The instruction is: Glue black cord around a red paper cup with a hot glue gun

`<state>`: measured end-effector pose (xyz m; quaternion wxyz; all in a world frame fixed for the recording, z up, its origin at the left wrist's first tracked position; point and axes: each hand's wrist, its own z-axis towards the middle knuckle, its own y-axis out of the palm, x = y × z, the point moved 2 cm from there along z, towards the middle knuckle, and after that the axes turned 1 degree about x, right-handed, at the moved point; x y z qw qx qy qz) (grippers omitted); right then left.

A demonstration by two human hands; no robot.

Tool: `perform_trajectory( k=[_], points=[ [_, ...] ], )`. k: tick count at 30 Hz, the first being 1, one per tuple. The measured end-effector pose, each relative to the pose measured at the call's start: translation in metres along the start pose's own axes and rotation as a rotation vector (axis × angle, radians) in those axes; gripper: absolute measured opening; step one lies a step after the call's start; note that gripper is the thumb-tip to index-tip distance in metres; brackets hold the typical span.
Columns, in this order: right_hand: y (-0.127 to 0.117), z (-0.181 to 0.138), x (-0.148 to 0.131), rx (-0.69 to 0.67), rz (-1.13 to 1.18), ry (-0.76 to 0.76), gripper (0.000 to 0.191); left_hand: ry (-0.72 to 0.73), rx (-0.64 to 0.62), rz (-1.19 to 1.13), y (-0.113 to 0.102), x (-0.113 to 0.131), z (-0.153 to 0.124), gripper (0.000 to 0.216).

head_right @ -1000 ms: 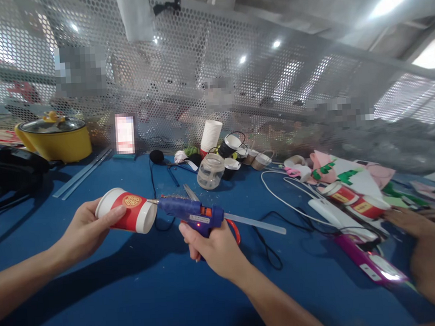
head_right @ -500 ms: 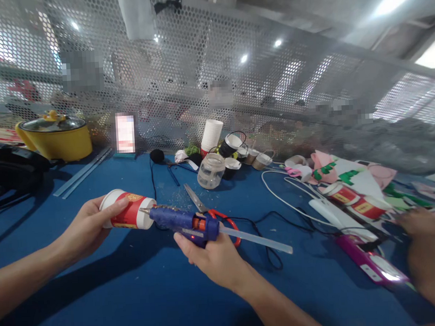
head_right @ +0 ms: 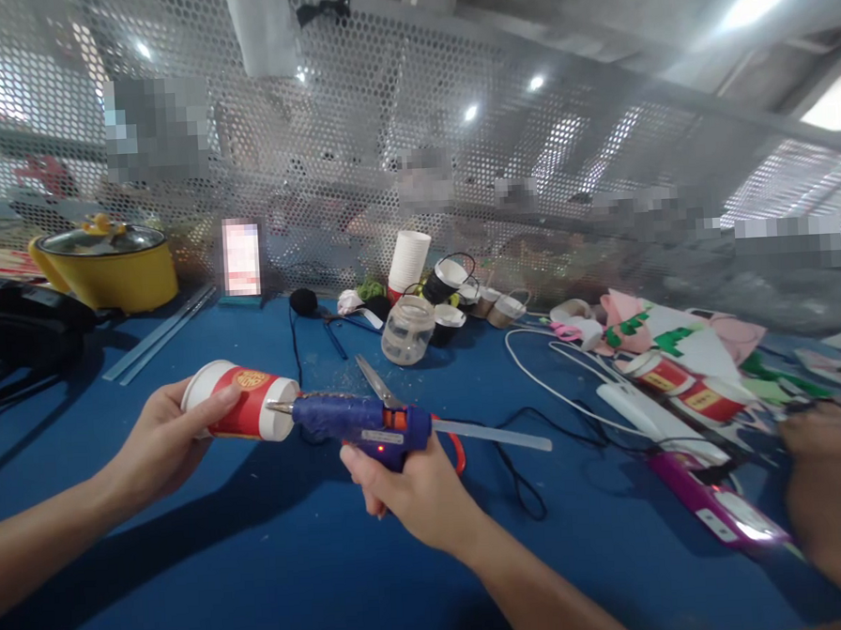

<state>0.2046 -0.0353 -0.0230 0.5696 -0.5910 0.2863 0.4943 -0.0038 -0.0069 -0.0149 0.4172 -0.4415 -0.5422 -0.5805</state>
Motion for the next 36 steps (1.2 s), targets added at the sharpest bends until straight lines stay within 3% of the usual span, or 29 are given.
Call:
perform_trajectory(
  k=[11, 26, 36],
  points=[
    [-0.0031, 0.0078, 0.0019, 0.038, 0.111, 0.103, 0.034, 0.1, 0.0, 0.129, -0.0057, -0.0035, -0.0037, 0.014],
    [0.0011, -0.0004, -0.0018, 0.04, -0.079, 0.01, 0.03, 0.01, -0.014, 0.039, 0.001, -0.0023, -0.0011, 0.013],
    [0.0024, -0.0007, 0.0021, 0.006, -0.031, 0.01, 0.027, 0.052, 0.001, 0.083, -0.0036, -0.0031, 0.0014, 0.015]
  ],
)
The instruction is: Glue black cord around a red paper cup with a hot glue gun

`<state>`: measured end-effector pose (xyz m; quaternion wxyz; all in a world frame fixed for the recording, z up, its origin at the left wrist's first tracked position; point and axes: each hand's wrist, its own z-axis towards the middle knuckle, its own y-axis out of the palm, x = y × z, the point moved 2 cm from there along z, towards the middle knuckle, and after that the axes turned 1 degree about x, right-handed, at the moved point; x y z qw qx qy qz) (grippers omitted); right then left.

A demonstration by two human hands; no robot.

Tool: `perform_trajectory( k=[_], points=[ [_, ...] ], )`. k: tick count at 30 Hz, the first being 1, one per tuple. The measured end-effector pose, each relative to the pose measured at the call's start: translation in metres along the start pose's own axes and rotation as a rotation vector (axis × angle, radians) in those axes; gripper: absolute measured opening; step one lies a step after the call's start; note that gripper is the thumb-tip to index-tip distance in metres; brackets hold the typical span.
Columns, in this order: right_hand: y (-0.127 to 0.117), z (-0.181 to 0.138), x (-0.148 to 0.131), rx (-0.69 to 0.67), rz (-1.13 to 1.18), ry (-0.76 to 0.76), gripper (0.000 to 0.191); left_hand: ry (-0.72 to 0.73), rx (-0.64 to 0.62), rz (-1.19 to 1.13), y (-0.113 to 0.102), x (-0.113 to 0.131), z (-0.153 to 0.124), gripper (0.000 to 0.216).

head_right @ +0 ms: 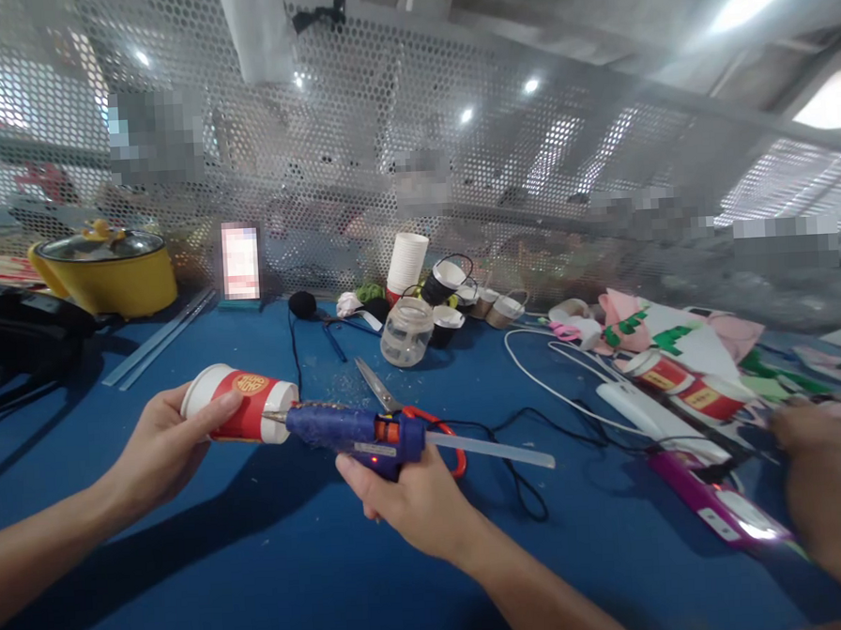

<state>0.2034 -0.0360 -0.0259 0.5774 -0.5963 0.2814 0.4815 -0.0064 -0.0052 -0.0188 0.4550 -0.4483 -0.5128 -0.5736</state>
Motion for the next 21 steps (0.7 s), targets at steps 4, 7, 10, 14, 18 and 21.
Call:
perform_trajectory(
  k=[4, 7, 10, 14, 18, 21],
  points=[
    [-0.002, 0.003, 0.0, -0.003, 0.111, 0.045, 0.031, 0.07, 0.002, 0.079, -0.002, 0.0, -0.002, 0.016],
    [-0.003, 0.007, 0.003, -0.012, 0.217, 0.109, 0.032, 0.129, 0.004, 0.158, -0.003, 0.002, -0.007, 0.015],
    [-0.003, 0.011, 0.007, -0.038, 0.296, 0.13, 0.032, 0.2, 0.008, 0.242, -0.002, 0.008, -0.011, 0.011],
    [-0.002, 0.013, 0.01, -0.037, 0.368, 0.159, 0.033, 0.265, 0.017, 0.285, 0.0, 0.012, -0.013, 0.011],
    [-0.002, 0.01, 0.009, -0.048, 0.37, 0.148, 0.032, 0.215, 0.006, 0.234, 0.0, 0.01, -0.01, 0.011],
    [-0.002, 0.006, 0.004, -0.032, 0.299, 0.114, 0.031, 0.128, -0.001, 0.162, 0.0, 0.006, -0.008, 0.012]
  ],
)
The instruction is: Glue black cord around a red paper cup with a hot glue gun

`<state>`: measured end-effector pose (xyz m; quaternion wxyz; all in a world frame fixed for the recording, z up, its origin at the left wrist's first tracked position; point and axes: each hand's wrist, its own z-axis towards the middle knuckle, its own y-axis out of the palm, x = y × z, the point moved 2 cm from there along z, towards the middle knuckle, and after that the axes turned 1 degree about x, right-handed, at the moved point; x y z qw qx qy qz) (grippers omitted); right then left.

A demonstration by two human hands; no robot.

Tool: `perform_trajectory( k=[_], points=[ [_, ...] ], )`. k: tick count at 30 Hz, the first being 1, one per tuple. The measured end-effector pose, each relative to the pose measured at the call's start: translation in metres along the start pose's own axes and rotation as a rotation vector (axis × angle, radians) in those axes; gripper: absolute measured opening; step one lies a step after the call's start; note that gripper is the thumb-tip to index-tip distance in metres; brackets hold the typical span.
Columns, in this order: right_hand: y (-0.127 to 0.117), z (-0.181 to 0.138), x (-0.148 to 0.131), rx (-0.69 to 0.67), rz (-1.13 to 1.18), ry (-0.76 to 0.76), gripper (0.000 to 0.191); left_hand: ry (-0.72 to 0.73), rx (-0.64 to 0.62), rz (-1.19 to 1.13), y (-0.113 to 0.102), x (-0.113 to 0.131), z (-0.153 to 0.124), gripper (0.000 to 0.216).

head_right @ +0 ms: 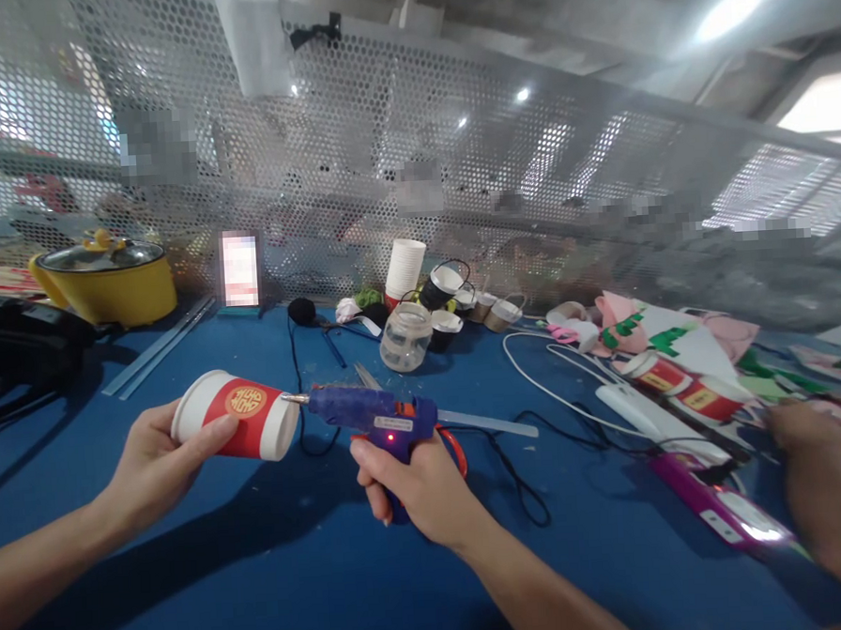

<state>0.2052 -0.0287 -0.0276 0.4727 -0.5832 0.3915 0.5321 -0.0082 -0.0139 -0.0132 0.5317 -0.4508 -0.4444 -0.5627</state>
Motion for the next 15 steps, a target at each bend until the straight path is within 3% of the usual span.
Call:
perform_trajectory(
  k=[5, 15],
  points=[
    [0.003, -0.0056, -0.0072, 0.094, -0.182, -0.089, 0.032, -0.092, 0.002, -0.122, 0.0019, -0.0027, 0.0023, 0.011],
    [0.0052, -0.0083, -0.0113, 0.051, -0.374, -0.091, 0.029, -0.203, -0.006, -0.233, 0.006, 0.0008, 0.0062, 0.014]
  ],
)
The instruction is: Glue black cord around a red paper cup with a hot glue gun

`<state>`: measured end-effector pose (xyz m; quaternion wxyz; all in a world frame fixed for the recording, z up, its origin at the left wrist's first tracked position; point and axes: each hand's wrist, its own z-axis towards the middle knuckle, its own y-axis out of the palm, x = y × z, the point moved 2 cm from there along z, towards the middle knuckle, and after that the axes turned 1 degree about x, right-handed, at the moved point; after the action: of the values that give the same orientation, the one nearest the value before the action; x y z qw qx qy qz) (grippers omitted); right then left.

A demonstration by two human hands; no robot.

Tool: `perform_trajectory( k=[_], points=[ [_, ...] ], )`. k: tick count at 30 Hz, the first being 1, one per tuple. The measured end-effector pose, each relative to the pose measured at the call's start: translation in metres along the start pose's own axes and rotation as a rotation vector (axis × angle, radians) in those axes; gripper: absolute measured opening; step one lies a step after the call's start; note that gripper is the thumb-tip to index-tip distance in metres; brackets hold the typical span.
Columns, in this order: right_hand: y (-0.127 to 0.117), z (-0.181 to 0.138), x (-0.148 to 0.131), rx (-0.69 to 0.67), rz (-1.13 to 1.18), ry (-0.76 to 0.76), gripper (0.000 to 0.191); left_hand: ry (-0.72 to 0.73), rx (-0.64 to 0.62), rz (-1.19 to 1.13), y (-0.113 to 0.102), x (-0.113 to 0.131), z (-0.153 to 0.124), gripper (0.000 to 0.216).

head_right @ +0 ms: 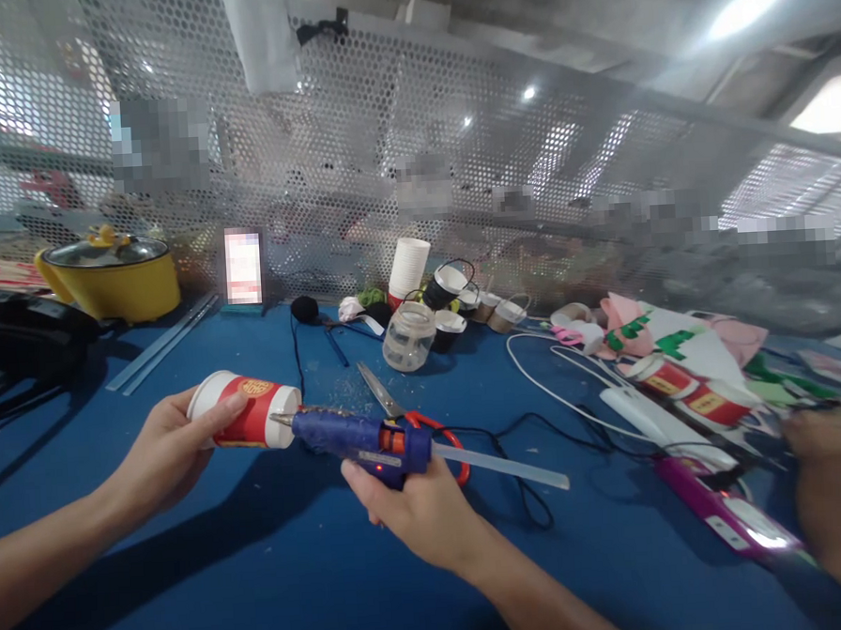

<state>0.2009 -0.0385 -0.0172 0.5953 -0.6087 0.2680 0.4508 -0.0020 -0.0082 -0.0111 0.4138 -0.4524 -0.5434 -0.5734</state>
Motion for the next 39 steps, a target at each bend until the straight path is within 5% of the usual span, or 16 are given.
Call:
perform_trajectory(
  k=[26, 39],
  points=[
    [-0.008, 0.028, 0.02, -0.056, 0.631, 0.241, 0.023, 0.212, 0.055, 0.255, -0.007, 0.006, -0.002, 0.012],
    [-0.07, 0.091, 0.029, 0.414, 0.446, 0.272, 0.01, -0.017, -0.038, 0.172, -0.018, -0.003, 0.025, 0.022]
  ],
)
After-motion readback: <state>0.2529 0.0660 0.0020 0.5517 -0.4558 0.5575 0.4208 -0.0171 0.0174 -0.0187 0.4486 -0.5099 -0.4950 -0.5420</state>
